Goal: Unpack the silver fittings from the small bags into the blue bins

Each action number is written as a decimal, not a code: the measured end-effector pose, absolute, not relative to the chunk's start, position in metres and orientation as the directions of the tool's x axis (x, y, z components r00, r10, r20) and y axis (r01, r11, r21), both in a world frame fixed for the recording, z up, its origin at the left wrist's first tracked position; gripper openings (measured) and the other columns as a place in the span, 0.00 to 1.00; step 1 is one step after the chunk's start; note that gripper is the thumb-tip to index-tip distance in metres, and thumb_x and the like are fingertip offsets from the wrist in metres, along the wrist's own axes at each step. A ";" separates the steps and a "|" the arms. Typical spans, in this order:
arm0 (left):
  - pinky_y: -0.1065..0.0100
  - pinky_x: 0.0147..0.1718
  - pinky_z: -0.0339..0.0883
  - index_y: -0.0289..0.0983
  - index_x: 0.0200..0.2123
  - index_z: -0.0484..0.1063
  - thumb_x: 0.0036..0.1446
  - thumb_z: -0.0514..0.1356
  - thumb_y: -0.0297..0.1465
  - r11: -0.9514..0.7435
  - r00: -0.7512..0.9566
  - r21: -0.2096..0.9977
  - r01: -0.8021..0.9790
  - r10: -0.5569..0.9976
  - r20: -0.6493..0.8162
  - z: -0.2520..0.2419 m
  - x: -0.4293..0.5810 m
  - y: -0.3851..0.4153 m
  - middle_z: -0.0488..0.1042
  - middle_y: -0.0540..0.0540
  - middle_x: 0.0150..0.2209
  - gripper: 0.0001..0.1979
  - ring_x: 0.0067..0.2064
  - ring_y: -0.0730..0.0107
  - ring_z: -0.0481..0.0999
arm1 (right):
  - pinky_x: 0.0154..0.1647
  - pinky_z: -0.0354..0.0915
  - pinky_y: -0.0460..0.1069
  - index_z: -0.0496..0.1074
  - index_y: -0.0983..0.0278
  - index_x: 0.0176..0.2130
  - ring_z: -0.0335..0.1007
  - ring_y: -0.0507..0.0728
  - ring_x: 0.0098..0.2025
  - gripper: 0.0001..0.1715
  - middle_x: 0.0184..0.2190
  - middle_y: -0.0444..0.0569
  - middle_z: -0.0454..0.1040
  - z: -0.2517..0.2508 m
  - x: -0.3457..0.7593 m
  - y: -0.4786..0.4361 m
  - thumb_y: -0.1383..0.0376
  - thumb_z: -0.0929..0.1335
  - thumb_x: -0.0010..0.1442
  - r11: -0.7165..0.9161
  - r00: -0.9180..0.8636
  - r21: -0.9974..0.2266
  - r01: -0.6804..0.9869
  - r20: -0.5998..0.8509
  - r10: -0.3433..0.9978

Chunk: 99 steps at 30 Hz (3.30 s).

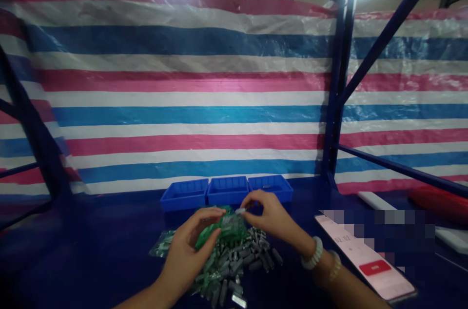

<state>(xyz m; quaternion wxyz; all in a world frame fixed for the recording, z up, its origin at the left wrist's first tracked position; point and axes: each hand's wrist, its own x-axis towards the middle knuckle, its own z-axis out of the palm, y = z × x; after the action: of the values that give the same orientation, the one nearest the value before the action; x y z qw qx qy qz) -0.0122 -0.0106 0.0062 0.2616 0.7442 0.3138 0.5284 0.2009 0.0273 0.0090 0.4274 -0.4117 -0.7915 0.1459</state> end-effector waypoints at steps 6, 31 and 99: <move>0.61 0.46 0.71 0.42 0.45 0.69 0.56 0.56 0.25 -0.641 0.267 0.748 0.173 0.761 0.591 -0.002 -0.010 -0.013 0.75 0.45 0.44 0.13 0.45 0.61 0.76 | 0.47 0.64 0.59 0.74 0.66 0.41 0.70 0.66 0.45 0.14 0.40 0.57 0.76 0.011 0.240 0.069 0.61 0.68 0.57 0.365 -0.012 -0.441 0.820 0.624 0.781; 0.70 0.26 0.69 0.36 0.39 0.75 0.49 0.65 0.40 -0.157 0.323 0.985 -0.071 0.931 0.171 0.009 -0.004 -0.017 0.76 0.48 0.27 0.16 0.26 0.70 0.74 | 0.28 0.65 0.46 0.72 0.63 0.31 0.71 0.54 0.27 0.05 0.24 0.45 0.74 0.023 0.191 -0.037 0.64 0.70 0.50 0.327 -0.202 -0.906 0.267 0.279 0.939; 0.63 0.42 0.69 0.38 0.37 0.74 0.51 0.59 0.27 -0.487 0.188 0.867 0.107 0.866 0.464 0.004 -0.015 -0.003 0.75 0.43 0.39 0.09 0.42 0.61 0.75 | 0.22 0.59 0.45 0.78 0.67 0.24 0.72 0.56 0.24 0.06 0.21 0.50 0.78 -0.022 0.234 -0.001 0.65 0.71 0.47 0.215 -0.168 -0.543 0.812 0.135 0.977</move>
<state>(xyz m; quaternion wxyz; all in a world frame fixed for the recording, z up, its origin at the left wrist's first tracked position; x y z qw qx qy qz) -0.0150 -0.0028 0.0038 0.3593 0.6817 0.3567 0.5281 0.2339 -0.0008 -0.0223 0.2331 -0.6014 -0.7436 0.1763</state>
